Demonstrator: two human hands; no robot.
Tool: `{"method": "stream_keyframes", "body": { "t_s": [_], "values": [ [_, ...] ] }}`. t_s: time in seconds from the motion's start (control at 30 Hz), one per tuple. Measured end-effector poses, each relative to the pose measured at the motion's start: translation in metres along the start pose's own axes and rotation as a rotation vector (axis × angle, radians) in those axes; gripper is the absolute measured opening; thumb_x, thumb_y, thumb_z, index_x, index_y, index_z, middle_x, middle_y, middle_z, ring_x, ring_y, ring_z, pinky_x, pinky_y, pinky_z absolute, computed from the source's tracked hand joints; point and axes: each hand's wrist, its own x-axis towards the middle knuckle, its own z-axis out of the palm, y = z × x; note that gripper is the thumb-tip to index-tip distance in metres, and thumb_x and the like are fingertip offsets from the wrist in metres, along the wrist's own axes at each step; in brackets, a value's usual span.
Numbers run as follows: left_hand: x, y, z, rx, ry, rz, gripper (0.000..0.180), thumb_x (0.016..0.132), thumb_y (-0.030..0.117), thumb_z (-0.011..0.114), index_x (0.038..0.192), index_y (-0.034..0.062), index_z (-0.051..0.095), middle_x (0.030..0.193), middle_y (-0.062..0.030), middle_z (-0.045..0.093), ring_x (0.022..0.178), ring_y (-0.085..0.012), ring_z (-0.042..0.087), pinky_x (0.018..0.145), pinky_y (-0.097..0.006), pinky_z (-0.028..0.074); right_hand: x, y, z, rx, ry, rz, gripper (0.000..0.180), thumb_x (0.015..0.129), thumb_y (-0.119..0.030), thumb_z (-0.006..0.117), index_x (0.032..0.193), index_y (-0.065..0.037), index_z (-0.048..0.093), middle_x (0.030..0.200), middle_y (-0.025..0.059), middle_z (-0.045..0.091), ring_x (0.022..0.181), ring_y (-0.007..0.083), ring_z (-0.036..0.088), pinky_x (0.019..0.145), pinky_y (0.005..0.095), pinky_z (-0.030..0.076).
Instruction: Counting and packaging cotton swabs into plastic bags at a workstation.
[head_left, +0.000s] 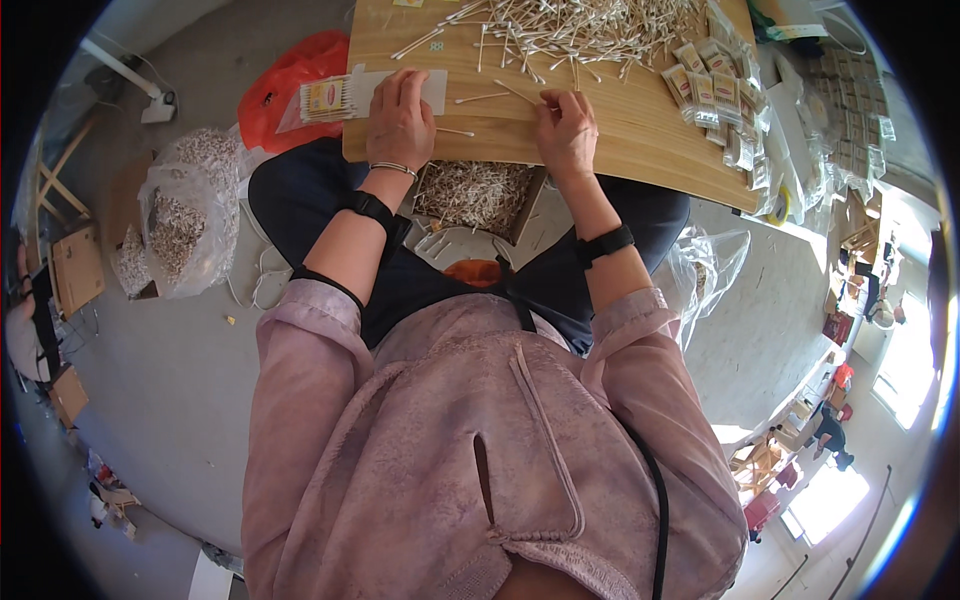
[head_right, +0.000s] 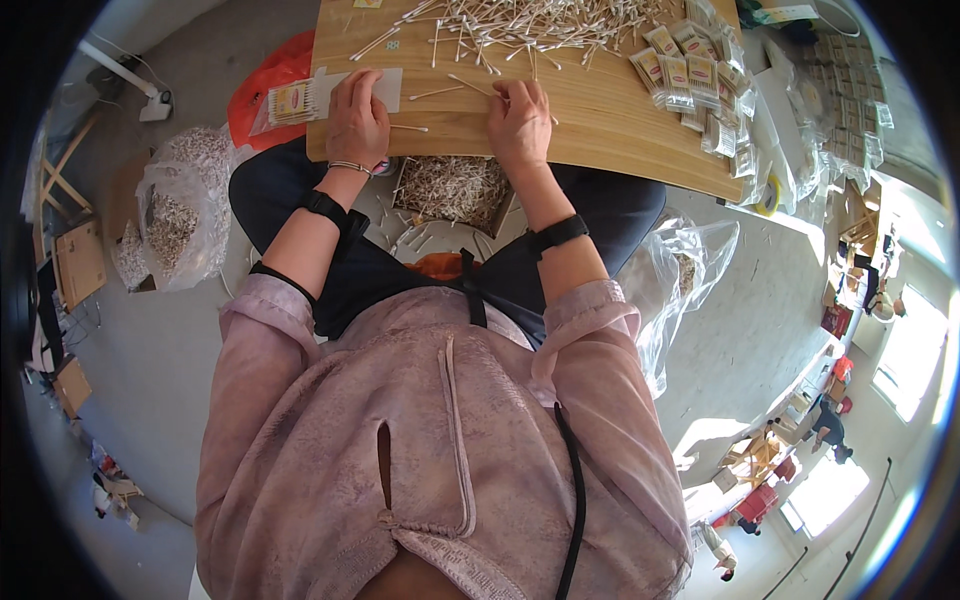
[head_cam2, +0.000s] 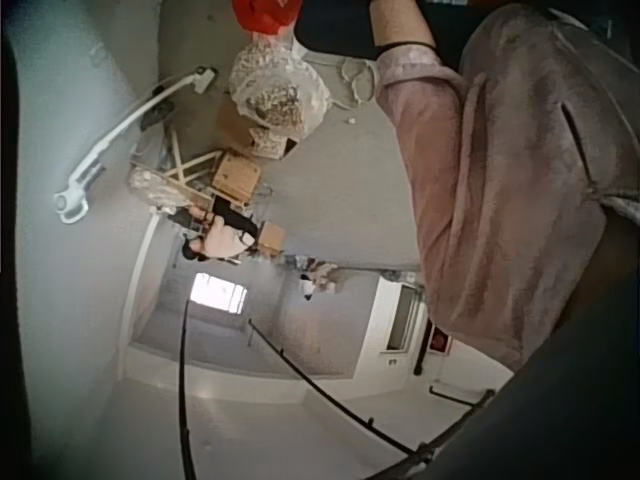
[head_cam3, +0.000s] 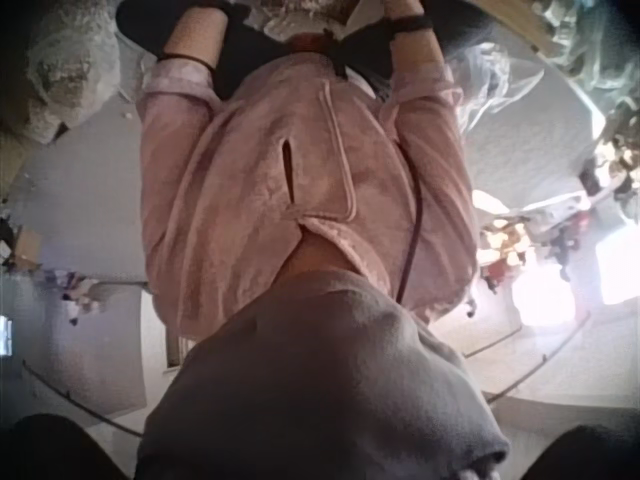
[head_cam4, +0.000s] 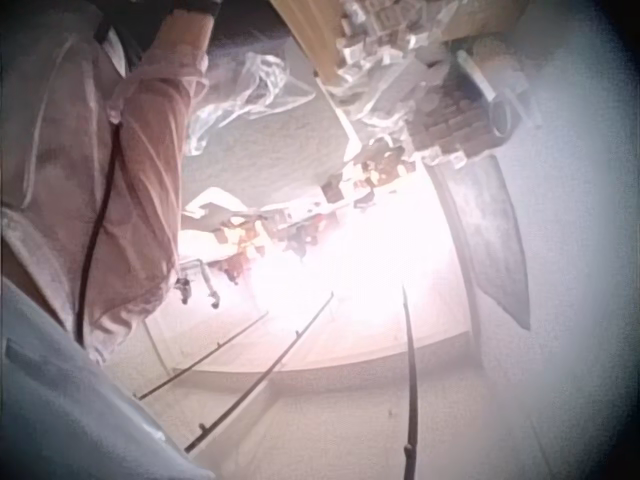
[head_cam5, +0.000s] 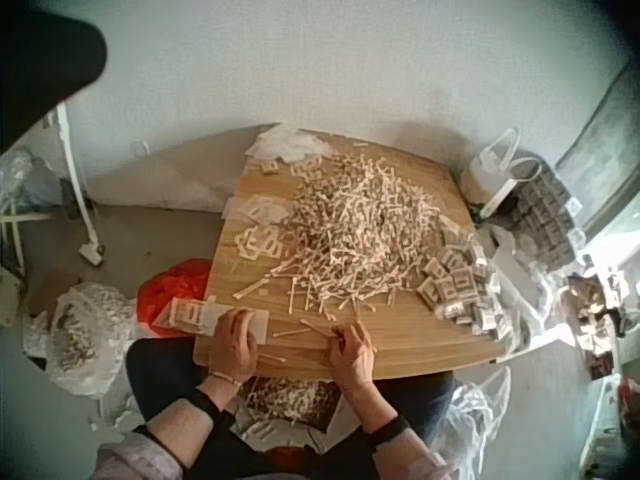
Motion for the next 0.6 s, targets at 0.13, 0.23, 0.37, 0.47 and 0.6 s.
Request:
{"method": "stream_keyframes", "body": {
  "t_s": [0.13, 0.23, 0.37, 0.47, 0.6],
  "values": [
    [0.001, 0.0, 0.001, 0.012, 0.001, 0.002, 0.037, 0.078, 0.001, 0.056, 0.114, 0.0078, 0.052, 0.116, -0.0111, 0.052, 0.11, -0.0302, 0.05, 0.094, -0.04, 0.042, -0.009, -0.012, 0.009, -0.173, 0.071, -0.343, 0.017, 0.074, -0.009, 0.064, 0.09, -0.012, 0.066, 0.089, 0.0053, 0.057, 0.09, 0.0268, 0.053, 0.079, 0.0388, 0.044],
    [0.001, 0.0, 0.001, 0.014, -0.003, -0.006, 0.037, 0.077, 0.0, 0.055, 0.114, 0.0076, 0.052, 0.116, -0.0114, 0.053, 0.11, -0.0306, 0.05, 0.094, -0.04, 0.042, -0.008, -0.026, 0.018, -0.28, 0.005, -0.411, 0.018, 0.074, -0.013, 0.066, 0.092, -0.015, 0.067, 0.093, 0.0024, 0.057, 0.094, 0.0256, 0.051, 0.08, 0.0378, 0.043],
    [0.001, 0.002, 0.002, 0.011, -0.008, -0.006, 0.037, 0.077, 0.0, 0.055, 0.114, 0.0077, 0.052, 0.116, -0.0113, 0.053, 0.11, -0.0309, 0.05, 0.093, -0.04, 0.042, -0.011, -0.026, 0.02, -0.286, -0.01, -0.429, 0.012, 0.074, -0.013, 0.067, 0.086, -0.012, 0.065, 0.092, 0.0028, 0.058, 0.092, 0.0259, 0.052, 0.079, 0.0382, 0.043],
    [0.001, 0.002, 0.002, 0.003, -0.012, -0.006, 0.038, 0.077, 0.0, 0.055, 0.114, 0.0079, 0.052, 0.117, -0.0113, 0.053, 0.109, -0.0311, 0.05, 0.093, -0.04, 0.042, -0.022, -0.014, 0.009, -0.257, -0.054, -0.405, 0.009, 0.074, -0.012, 0.067, 0.081, -0.01, 0.063, 0.089, 0.0039, 0.057, 0.088, 0.0266, 0.053, 0.077, 0.0379, 0.044],
    [-0.001, -0.003, 0.003, 0.006, 0.004, 0.012, 0.039, 0.077, 0.0, 0.055, 0.115, 0.0081, 0.051, 0.117, -0.0115, 0.052, 0.109, -0.0311, 0.05, 0.094, -0.04, 0.042, -0.041, -0.009, -0.015, -0.214, -0.213, -0.465, 0.008, 0.074, -0.009, 0.067, 0.079, -0.008, 0.061, 0.085, 0.0068, 0.055, 0.082, 0.0287, 0.053, 0.075, 0.0383, 0.046]
  ]
}}
